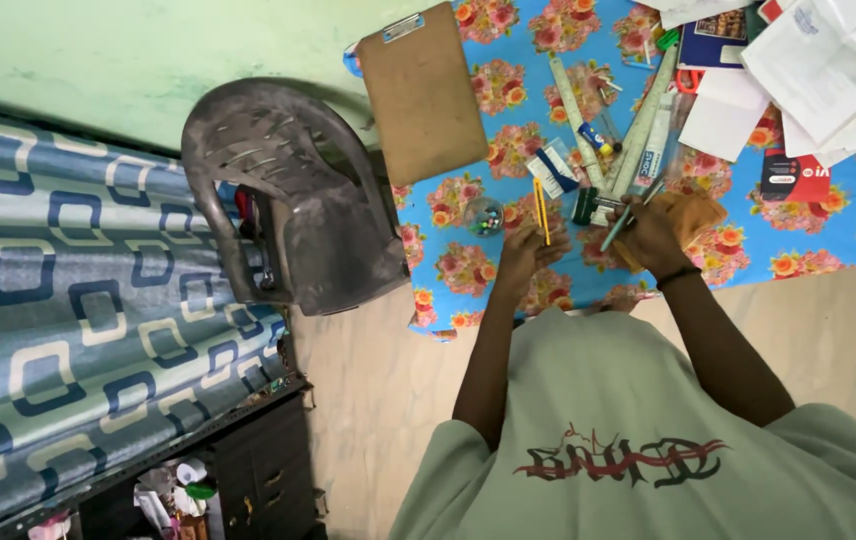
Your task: The person organizes and measures various items on a cluttered desk.
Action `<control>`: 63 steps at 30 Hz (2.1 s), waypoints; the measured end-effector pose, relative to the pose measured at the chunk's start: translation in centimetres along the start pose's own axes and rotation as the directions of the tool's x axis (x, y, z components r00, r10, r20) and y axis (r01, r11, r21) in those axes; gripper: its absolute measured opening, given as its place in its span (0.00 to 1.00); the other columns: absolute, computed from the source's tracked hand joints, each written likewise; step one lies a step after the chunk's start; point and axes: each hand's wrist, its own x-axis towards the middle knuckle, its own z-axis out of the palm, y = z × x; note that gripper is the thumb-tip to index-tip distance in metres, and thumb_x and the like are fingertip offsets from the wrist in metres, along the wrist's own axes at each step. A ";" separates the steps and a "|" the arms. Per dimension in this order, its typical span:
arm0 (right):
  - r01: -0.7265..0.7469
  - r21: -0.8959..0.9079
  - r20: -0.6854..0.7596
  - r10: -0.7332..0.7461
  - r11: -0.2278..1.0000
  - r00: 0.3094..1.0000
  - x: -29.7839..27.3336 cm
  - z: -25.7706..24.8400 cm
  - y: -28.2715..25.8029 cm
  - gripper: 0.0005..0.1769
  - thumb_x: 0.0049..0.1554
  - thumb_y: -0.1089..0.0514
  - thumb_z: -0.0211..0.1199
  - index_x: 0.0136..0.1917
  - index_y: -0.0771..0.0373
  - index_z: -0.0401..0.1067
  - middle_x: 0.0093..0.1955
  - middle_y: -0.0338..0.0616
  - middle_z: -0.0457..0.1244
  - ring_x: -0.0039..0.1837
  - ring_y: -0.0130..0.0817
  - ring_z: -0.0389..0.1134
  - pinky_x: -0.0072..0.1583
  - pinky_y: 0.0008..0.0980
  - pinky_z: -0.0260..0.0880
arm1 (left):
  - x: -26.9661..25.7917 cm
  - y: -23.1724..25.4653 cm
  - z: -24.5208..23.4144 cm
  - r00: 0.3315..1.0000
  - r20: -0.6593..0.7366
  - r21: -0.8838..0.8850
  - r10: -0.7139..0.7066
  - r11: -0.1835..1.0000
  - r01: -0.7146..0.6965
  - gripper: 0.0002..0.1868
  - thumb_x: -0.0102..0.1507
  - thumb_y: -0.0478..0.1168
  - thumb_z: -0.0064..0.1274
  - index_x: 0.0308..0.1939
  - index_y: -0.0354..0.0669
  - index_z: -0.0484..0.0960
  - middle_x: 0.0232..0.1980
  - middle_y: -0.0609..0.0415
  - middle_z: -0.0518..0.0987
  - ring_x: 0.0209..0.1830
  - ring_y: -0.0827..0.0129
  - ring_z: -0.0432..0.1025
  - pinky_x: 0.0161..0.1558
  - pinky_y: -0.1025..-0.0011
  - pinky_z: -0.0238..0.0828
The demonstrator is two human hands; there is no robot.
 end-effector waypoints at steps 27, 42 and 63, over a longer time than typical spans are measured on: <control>-0.125 -0.540 0.247 0.299 0.832 0.922 -4.8 13.9 0.8 0.20 0.66 0.52 0.60 0.35 0.58 0.60 0.29 0.31 0.49 0.30 0.22 0.47 0.33 0.28 0.46 | -8.8 -2.2 -0.9 0.975 0.045 0.451 0.217 0.866 -0.214 0.25 0.72 0.33 0.41 0.75 0.44 0.68 0.38 0.61 0.72 0.32 0.78 0.69 0.37 0.75 0.72; -0.133 -0.428 0.175 0.227 0.894 0.958 -4.4 14.9 3.4 0.15 0.65 0.57 0.61 0.38 0.55 0.60 0.31 0.30 0.51 0.31 0.22 0.50 0.34 0.27 0.51 | -9.6 -1.2 -0.2 0.915 -0.186 0.467 0.358 0.852 -0.239 0.12 0.73 0.35 0.45 0.56 0.33 0.81 0.31 0.58 0.77 0.26 0.79 0.72 0.31 0.75 0.73; -0.051 -0.580 0.329 0.290 0.813 0.899 -5.3 16.5 -3.5 0.26 0.69 0.45 0.49 0.62 0.70 0.73 0.29 0.26 0.43 0.31 0.21 0.42 0.34 0.27 0.44 | -4.2 8.0 -7.3 0.769 -0.202 0.979 0.607 0.095 0.183 0.08 0.72 0.39 0.48 0.43 0.38 0.77 0.43 0.39 0.78 0.43 0.44 0.76 0.43 0.51 0.72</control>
